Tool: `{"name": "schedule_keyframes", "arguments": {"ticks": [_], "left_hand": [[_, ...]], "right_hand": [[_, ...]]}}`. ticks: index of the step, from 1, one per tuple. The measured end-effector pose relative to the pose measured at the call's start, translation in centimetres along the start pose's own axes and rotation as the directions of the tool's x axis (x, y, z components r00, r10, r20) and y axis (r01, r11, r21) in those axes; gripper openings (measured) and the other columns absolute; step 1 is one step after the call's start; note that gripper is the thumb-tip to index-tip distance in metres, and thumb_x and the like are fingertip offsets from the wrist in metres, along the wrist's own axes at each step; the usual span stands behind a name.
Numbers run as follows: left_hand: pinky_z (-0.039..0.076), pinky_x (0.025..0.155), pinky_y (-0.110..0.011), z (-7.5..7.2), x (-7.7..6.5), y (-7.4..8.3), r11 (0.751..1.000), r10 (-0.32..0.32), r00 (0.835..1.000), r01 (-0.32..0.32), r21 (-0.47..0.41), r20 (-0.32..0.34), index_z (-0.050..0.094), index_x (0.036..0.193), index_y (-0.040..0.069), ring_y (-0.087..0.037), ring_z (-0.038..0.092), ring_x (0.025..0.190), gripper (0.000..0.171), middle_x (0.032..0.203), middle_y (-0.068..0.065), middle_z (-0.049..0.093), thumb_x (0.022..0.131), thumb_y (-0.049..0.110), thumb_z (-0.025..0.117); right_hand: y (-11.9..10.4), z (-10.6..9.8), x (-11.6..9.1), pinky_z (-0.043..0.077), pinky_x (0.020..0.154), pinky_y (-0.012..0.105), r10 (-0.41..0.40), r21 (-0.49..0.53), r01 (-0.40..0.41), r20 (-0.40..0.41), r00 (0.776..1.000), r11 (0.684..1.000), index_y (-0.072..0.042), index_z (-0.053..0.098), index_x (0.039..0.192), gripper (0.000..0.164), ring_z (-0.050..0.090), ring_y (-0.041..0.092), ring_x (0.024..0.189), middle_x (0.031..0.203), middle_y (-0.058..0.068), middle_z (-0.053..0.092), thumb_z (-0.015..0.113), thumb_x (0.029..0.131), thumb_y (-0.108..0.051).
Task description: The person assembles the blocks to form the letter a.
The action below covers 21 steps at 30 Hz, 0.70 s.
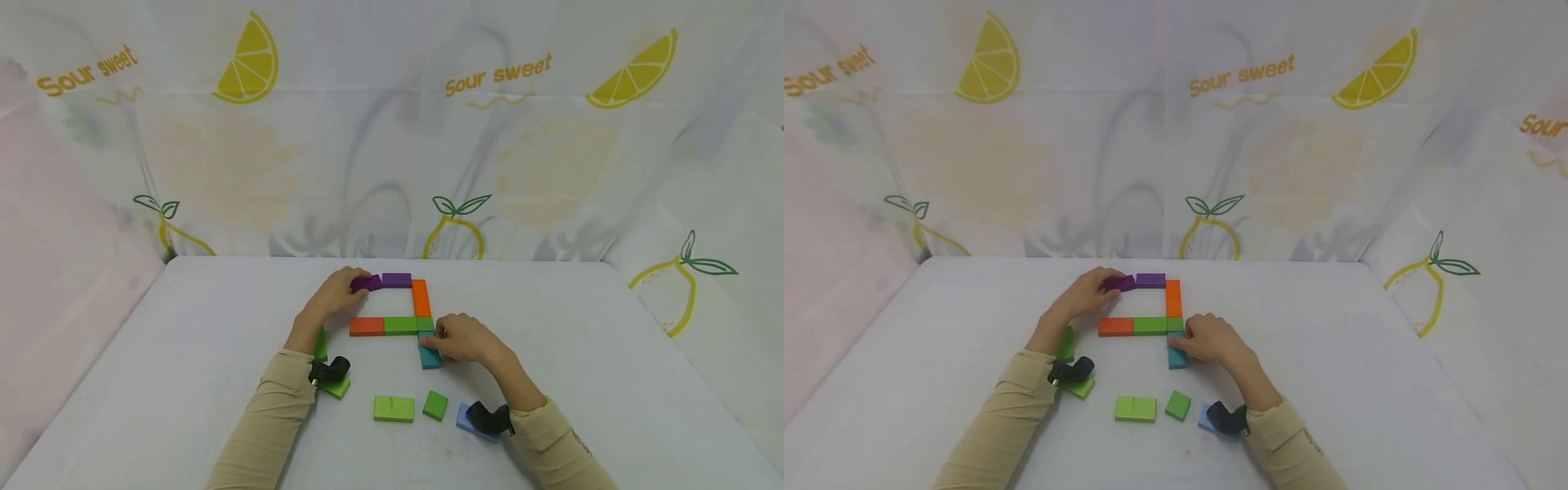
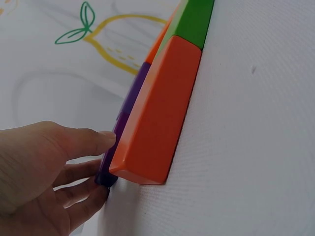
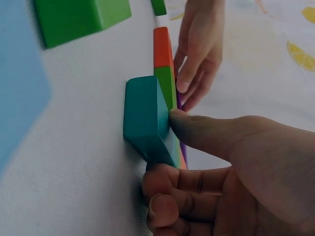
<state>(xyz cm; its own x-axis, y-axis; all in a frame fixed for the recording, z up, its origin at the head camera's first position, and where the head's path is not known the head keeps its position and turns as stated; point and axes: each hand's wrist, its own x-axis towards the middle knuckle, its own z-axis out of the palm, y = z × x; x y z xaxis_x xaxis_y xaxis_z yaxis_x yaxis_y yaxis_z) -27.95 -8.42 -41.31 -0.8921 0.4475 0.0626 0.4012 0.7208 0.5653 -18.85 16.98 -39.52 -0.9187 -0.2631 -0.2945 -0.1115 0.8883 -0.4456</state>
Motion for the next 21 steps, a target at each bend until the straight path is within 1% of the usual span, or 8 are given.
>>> {"name": "schedule_keyframes", "arguments": {"ticks": [6,14,17,21], "left_hand": [[0.038,0.106,-0.048,0.05,-0.05,-0.04,1.0,-0.009,1.0,0.009,0.004,0.003,0.055,0.128,0.002,-0.035,0.051,0.119,0.038,0.127,-0.021,0.056,0.092,0.014,0.058],[0.039,0.104,-0.048,-0.01,-0.08,0.05,1.0,0.021,1.0,-0.021,-0.008,-0.014,0.054,0.128,0.001,-0.035,0.052,0.116,0.039,0.125,-0.023,0.056,0.091,0.013,0.058],[0.039,0.104,-0.049,-0.18,-0.14,0.14,0.999,0.041,0.999,-0.041,0.001,-0.019,0.054,0.128,0.0,-0.036,0.052,0.115,0.04,0.125,-0.025,0.054,0.091,0.013,0.059],[0.038,0.104,-0.051,-0.79,-0.42,0.45,0.998,0.06,0.998,-0.06,0.017,-0.021,0.054,0.128,0.0,-0.038,0.05,0.117,0.04,0.128,-0.026,0.051,0.092,0.015,0.059]], "right_hand": [[0.08,-0.01,0.02,0.035,0.049,0.023,-0.013,0.003,0.013,-0.001,1.0,1.0,-0.011,0.059,0.074,0.033,0.047,0.013,0.051,0.054,-0.001,0.052,0.062,0.089,-0.04],[0.15,-0.01,-0.06,0.034,0.05,0.023,-0.008,0.014,0.008,0.0,1.0,1.0,-0.011,0.058,0.072,0.034,0.046,0.013,0.051,0.053,-0.001,0.05,0.062,0.089,-0.041],[0.21,0.01,-0.08,0.034,0.049,0.023,-0.027,0.013,0.027,-0.005,1.0,1.0,-0.011,0.058,0.071,0.035,0.046,0.012,0.051,0.053,-0.001,0.05,0.061,0.089,-0.041],[0.3,-0.06,-0.17,0.035,0.049,0.023,-0.053,0.022,0.053,-0.01,0.999,0.998,-0.011,0.058,0.071,0.035,0.046,0.012,0.051,0.052,-0.001,0.049,0.06,0.09,-0.039]]}}
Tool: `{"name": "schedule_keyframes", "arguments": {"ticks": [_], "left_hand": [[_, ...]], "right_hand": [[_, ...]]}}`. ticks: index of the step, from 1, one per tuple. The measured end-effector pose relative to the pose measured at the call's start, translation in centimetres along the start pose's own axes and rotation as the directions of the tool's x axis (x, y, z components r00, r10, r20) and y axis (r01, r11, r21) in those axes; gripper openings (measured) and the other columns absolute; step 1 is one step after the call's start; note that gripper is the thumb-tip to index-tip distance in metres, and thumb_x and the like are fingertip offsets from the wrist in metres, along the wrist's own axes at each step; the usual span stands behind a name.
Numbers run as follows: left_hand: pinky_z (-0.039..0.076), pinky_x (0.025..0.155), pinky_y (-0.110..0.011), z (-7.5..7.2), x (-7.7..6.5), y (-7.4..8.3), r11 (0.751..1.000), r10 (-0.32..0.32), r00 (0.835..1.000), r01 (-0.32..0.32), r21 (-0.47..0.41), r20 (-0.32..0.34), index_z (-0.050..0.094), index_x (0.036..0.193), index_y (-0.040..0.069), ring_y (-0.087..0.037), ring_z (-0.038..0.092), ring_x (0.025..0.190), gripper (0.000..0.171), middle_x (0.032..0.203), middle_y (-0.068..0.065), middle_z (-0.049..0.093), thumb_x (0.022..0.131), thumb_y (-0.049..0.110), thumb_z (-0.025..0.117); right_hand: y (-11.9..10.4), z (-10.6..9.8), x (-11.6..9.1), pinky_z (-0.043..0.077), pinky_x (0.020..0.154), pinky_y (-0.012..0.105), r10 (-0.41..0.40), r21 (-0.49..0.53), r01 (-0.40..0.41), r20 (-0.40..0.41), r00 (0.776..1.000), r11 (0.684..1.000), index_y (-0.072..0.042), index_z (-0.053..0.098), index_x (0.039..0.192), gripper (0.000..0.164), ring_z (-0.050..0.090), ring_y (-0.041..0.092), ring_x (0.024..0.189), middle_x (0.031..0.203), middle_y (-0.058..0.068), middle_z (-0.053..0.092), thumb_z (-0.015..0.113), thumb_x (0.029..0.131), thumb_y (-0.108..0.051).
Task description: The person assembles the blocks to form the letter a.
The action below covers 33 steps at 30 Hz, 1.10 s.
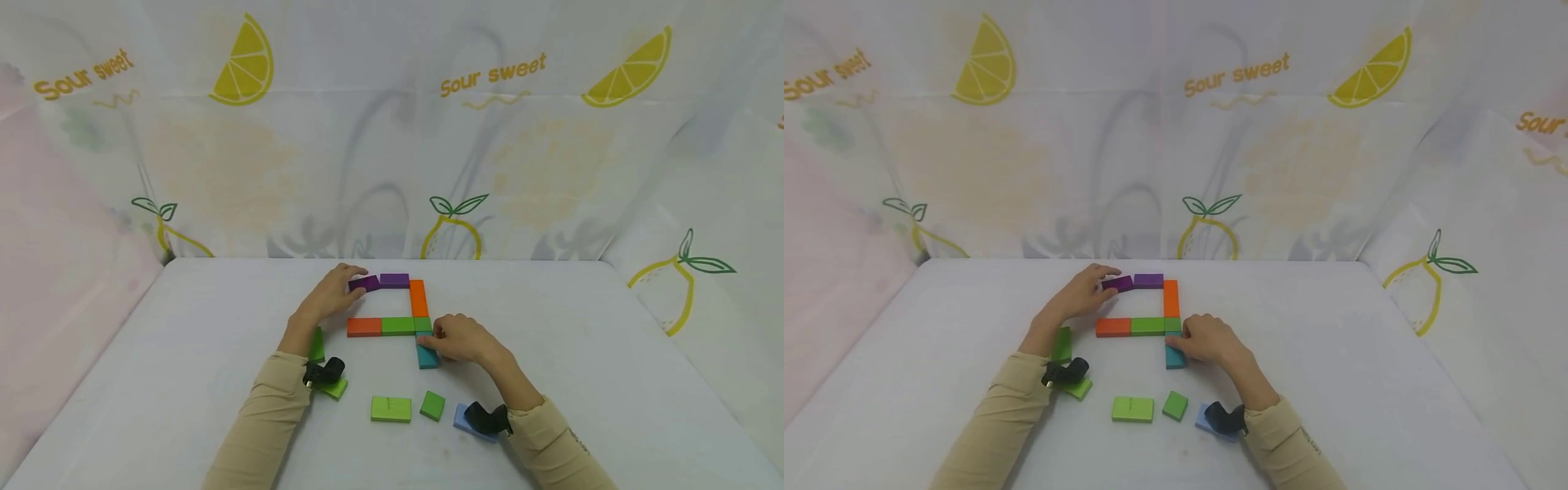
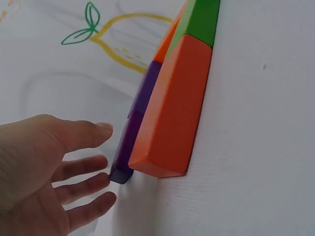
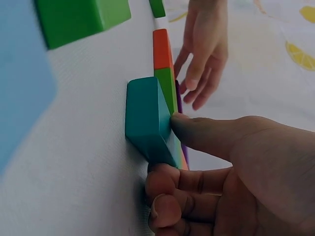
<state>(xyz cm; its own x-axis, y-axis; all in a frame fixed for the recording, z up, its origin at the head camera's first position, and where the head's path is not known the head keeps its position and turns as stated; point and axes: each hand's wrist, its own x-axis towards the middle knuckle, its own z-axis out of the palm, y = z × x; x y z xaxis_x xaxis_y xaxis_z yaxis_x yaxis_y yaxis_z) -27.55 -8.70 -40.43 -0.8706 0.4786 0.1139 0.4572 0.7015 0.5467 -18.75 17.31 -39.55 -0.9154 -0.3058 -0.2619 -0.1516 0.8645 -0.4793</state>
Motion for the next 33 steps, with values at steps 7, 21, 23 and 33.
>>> {"name": "schedule_keyframes", "arguments": {"ticks": [7,21,23,33], "left_hand": [[0.046,0.094,-0.05,-1.5,-1.3,0.8,0.996,-0.088,0.995,0.089,-0.013,0.038,0.053,0.13,0.006,-0.035,0.054,0.114,0.039,0.126,-0.019,0.053,0.093,0.019,0.057],[0.049,0.079,-0.039,-5.1,-6.9,0.3,0.985,-0.165,0.954,0.145,0.097,0.252,0.057,0.116,0.003,-0.024,0.056,0.089,0.036,0.106,-0.016,0.058,0.091,0.028,0.061],[0.048,0.083,-0.041,-5.4,-7.6,0.1,0.986,-0.162,0.946,0.141,0.092,0.279,0.057,0.116,0.004,-0.026,0.056,0.095,0.038,0.108,-0.015,0.057,0.09,0.031,0.062],[0.047,0.087,-0.041,-5.8,-9.0,0.0,0.988,-0.152,0.917,0.127,0.093,0.368,0.051,0.123,0.003,-0.025,0.053,0.103,0.059,0.111,-0.011,0.055,0.081,0.039,0.072]], "right_hand": [[0.2,-0.2,0.0,0.038,0.051,0.024,0.003,0.033,-0.004,0.025,1.0,0.999,-0.011,0.061,0.075,0.032,0.048,0.013,0.053,0.054,0.0,0.053,0.059,0.091,-0.038],[0.6,-0.5,-0.1,0.04,0.053,0.025,-0.006,0.076,0.002,0.056,0.998,0.997,-0.009,0.063,0.083,0.03,0.05,0.013,0.055,0.057,0.0,0.057,0.057,0.093,-0.037],[0.6,-0.4,-0.1,0.04,0.053,0.025,-0.006,0.077,0.002,0.056,0.998,0.997,-0.009,0.063,0.083,0.03,0.05,0.013,0.055,0.058,0.0,0.057,0.057,0.093,-0.037],[0.6,-0.5,-0.4,0.039,0.054,0.025,0.001,0.084,-0.006,0.057,0.998,0.996,-0.008,0.063,0.085,0.029,0.05,0.013,0.057,0.06,0.001,0.058,0.057,0.093,-0.036]]}}
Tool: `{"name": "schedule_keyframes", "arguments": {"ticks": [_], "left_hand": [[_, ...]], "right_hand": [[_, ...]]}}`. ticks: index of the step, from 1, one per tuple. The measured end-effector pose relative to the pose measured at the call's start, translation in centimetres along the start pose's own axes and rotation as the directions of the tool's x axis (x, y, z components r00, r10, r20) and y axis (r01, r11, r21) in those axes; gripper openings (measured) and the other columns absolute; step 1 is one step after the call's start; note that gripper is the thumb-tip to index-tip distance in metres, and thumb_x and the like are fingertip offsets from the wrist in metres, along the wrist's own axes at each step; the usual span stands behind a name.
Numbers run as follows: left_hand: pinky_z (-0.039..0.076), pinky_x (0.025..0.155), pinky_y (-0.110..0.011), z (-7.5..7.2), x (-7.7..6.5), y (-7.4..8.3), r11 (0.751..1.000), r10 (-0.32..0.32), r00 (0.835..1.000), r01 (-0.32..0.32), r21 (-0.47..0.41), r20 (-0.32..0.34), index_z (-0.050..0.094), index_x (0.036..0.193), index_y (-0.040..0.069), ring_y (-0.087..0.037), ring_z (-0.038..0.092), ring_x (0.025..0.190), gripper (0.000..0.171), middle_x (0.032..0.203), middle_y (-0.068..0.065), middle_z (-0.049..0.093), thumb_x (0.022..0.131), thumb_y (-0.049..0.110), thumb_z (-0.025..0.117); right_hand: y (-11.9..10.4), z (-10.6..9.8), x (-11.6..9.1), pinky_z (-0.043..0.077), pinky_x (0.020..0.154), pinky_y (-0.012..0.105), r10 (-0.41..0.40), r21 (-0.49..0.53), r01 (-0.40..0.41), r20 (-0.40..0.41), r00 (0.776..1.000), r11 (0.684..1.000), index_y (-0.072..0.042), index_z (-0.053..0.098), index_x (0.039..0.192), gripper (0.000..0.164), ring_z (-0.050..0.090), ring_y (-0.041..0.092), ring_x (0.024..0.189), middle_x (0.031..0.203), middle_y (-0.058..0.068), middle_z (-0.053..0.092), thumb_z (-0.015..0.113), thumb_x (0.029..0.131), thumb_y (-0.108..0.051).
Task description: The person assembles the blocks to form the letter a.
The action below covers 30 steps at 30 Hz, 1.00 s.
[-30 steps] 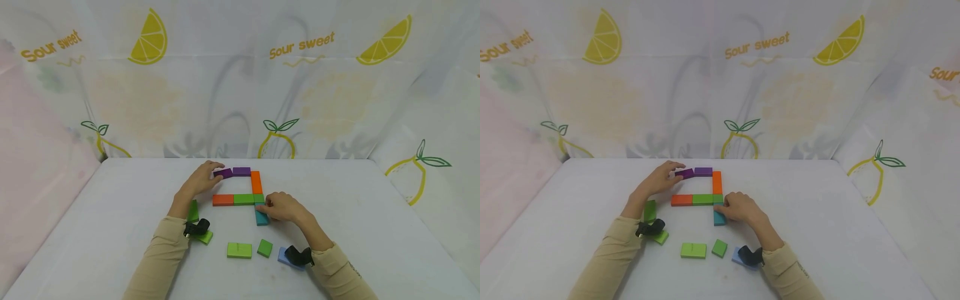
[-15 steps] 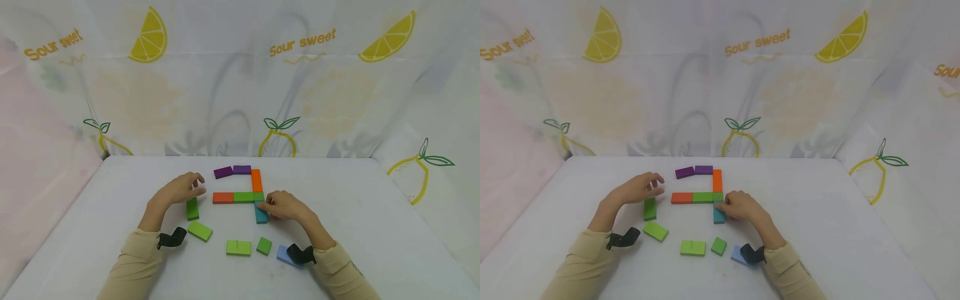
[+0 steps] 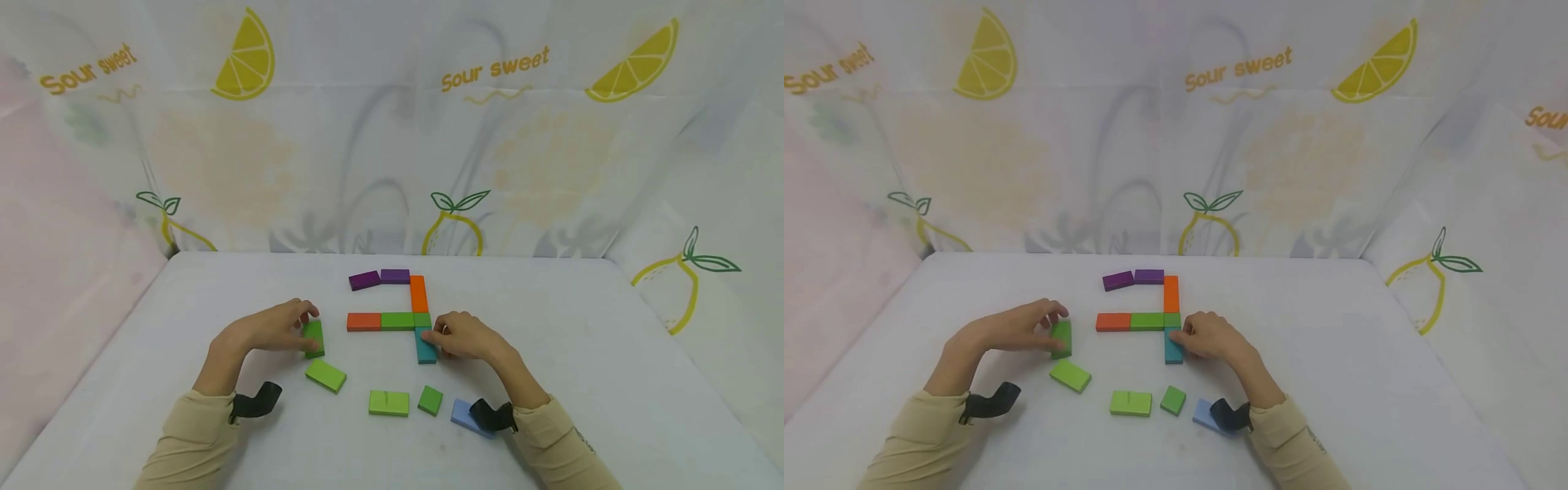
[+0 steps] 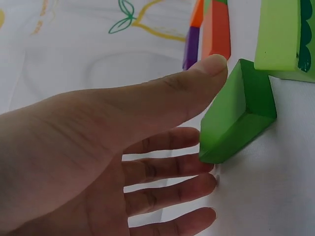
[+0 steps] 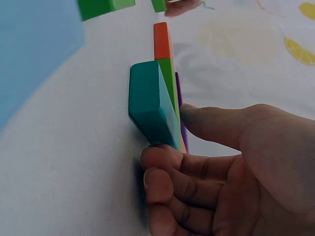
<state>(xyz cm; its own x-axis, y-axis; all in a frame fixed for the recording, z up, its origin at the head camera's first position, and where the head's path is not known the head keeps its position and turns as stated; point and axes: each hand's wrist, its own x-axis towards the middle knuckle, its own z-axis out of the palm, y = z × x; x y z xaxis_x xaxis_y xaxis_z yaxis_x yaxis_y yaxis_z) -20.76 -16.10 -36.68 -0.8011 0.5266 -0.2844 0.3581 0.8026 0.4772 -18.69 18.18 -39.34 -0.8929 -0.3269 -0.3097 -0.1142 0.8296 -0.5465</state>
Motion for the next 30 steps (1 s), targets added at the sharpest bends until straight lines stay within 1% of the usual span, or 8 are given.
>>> {"name": "schedule_keyframes", "arguments": {"ticks": [6,13,18,21,27,30], "left_hand": [[0.047,0.088,-0.042,0.12,0.01,0.35,1.0,-0.011,1.0,0.011,0.018,0.013,0.051,0.121,0.001,-0.025,0.052,0.103,0.062,0.11,-0.011,0.055,0.076,0.036,0.077],[0.046,0.086,-0.039,0.25,-0.09,0.68,0.999,0.002,1.0,-0.002,0.046,0.005,0.052,0.116,0.001,-0.023,0.052,0.098,0.059,0.106,-0.009,0.054,0.074,0.031,0.079],[0.046,0.086,-0.04,0.35,-0.17,0.94,0.998,0.0,1.0,0.0,0.055,0.007,0.052,0.114,0.001,-0.023,0.052,0.096,0.058,0.104,-0.01,0.054,0.073,0.029,0.08],[0.047,0.087,-0.041,0.56,-0.08,0.97,0.998,-0.003,1.0,0.003,0.066,0.003,0.052,0.114,0.001,-0.023,0.051,0.096,0.058,0.104,-0.01,0.054,0.072,0.029,0.081],[0.046,0.082,-0.037,0.77,0.16,0.87,0.996,-0.003,1.0,0.004,0.092,-0.004,0.053,0.113,0.002,-0.02,0.049,0.092,0.057,0.102,-0.008,0.053,0.071,0.028,0.082],[0.046,0.083,-0.037,0.75,0.3,0.83,0.995,0.008,1.0,-0.007,0.098,-0.005,0.053,0.113,0.003,-0.019,0.049,0.092,0.057,0.101,-0.007,0.053,0.071,0.027,0.082]], "right_hand": [[0.09,-0.03,-0.05,0.039,0.054,0.025,0.003,0.003,-0.003,0.002,1.0,1.0,-0.008,0.062,0.086,0.028,0.05,0.013,0.058,0.061,0.001,0.057,0.057,0.093,-0.035],[0.22,0.02,-0.12,0.039,0.054,0.025,0.005,0.009,-0.005,0.006,1.0,1.0,-0.008,0.062,0.087,0.028,0.05,0.013,0.058,0.062,0.001,0.057,0.057,0.093,-0.035],[0.01,-0.01,-0.19,0.039,0.055,0.025,0.004,0.026,-0.004,0.015,1.0,1.0,-0.008,0.062,0.086,0.027,0.049,0.013,0.058,0.061,0.001,0.057,0.058,0.093,-0.035],[-0.06,-0.05,-0.24,0.038,0.054,0.024,0.006,0.03,-0.006,0.018,1.0,1.0,-0.009,0.062,0.085,0.027,0.049,0.013,0.057,0.061,0.0,0.057,0.058,0.093,-0.035],[-0.01,-0.09,-0.2,0.038,0.054,0.024,-0.001,0.032,0.0,0.022,1.0,0.999,-0.009,0.062,0.085,0.027,0.049,0.013,0.057,0.06,0.0,0.057,0.057,0.093,-0.035],[0.09,-0.09,-0.14,0.038,0.054,0.024,-0.002,0.034,0.001,0.021,1.0,0.999,-0.009,0.062,0.085,0.027,0.049,0.013,0.056,0.06,0.0,0.057,0.057,0.093,-0.035]]}}
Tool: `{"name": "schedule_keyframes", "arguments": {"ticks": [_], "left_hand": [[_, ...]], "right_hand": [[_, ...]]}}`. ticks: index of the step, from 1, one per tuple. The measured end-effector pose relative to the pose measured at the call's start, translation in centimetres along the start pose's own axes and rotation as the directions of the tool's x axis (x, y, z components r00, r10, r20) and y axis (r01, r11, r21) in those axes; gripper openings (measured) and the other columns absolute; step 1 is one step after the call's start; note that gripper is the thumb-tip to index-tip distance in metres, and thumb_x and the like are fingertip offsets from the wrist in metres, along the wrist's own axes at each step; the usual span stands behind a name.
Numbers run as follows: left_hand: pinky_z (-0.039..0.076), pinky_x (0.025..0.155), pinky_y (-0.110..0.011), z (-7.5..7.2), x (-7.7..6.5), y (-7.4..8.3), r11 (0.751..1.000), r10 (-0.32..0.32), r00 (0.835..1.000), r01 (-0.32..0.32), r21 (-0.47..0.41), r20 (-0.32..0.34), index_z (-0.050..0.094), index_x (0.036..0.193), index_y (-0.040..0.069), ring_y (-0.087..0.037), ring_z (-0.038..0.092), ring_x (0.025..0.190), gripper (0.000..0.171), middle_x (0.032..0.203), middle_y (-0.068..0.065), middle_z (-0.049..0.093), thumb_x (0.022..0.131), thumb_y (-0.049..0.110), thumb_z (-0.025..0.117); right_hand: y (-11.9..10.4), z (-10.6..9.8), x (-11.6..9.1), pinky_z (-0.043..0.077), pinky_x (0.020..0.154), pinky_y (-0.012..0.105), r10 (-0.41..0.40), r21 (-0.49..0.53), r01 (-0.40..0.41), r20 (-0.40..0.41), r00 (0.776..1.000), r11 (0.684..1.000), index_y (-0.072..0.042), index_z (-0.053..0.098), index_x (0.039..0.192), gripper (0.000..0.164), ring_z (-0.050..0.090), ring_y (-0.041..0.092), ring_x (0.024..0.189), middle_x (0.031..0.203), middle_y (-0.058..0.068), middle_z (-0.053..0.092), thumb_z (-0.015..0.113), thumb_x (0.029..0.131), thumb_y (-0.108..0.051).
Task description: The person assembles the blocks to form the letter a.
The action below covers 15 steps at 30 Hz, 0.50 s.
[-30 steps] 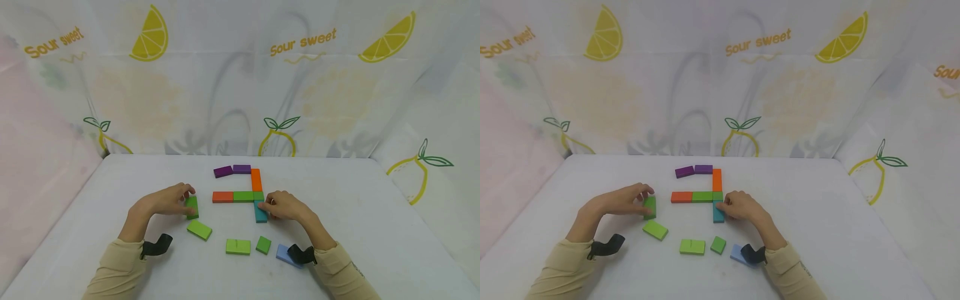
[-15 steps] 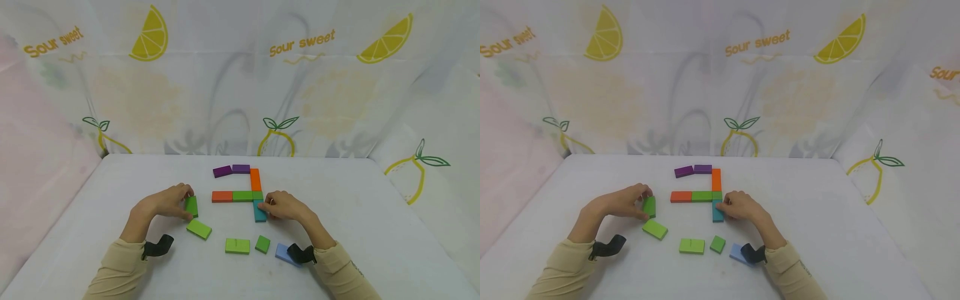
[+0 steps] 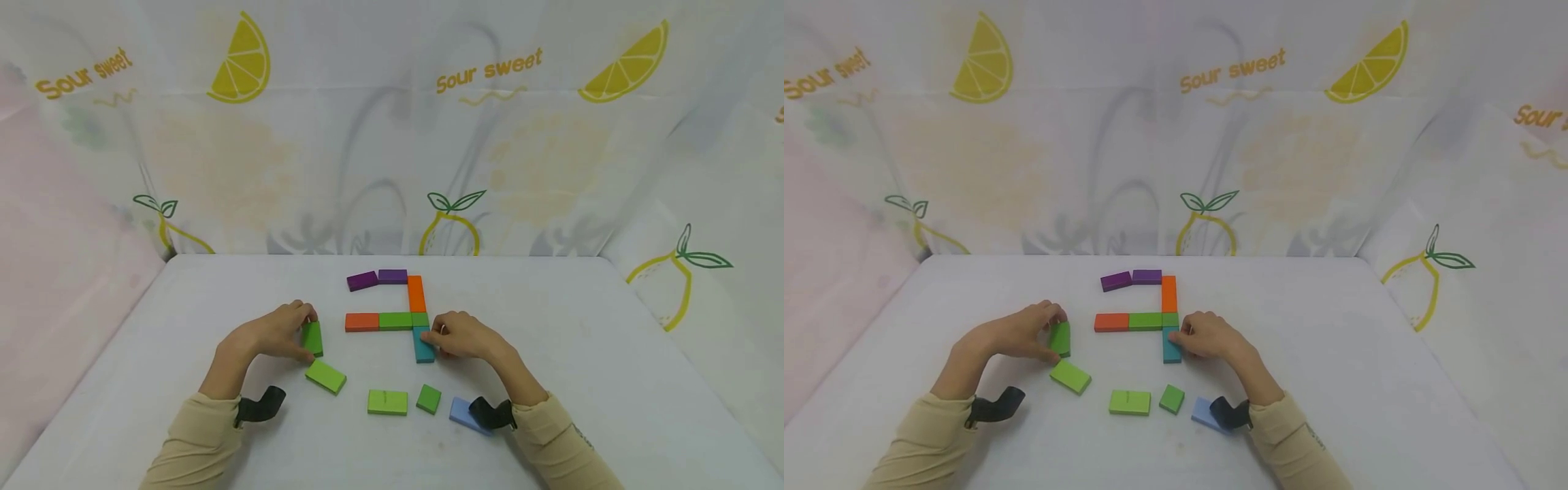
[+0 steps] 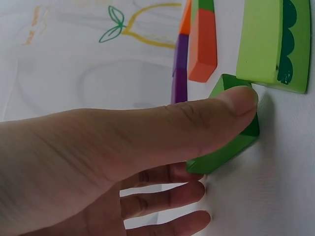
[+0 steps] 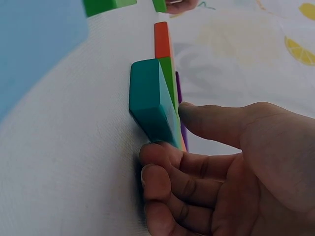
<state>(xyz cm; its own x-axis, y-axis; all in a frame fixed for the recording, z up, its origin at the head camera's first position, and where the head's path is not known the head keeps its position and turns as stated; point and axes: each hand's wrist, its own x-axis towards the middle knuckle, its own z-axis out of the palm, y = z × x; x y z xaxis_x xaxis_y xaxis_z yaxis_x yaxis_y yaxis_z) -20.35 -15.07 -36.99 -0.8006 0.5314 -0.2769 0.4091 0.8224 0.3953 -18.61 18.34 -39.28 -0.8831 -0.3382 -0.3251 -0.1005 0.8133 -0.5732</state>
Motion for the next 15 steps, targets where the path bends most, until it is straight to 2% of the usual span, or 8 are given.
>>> {"name": "schedule_keyframes", "arguments": {"ticks": [15], "left_hand": [[0.048,0.09,-0.04,0.06,0.04,0.33,0.999,0.046,0.999,-0.045,-0.026,0.02,0.056,0.118,0.006,-0.021,0.051,0.101,0.053,0.109,-0.004,0.053,0.072,0.018,0.08]], "right_hand": [[0.14,0.05,0.02,0.039,0.054,0.025,0.004,0.003,-0.004,-0.003,1.0,1.0,-0.009,0.063,0.085,0.027,0.05,0.013,0.057,0.061,0.001,0.058,0.058,0.093,-0.034]]}}
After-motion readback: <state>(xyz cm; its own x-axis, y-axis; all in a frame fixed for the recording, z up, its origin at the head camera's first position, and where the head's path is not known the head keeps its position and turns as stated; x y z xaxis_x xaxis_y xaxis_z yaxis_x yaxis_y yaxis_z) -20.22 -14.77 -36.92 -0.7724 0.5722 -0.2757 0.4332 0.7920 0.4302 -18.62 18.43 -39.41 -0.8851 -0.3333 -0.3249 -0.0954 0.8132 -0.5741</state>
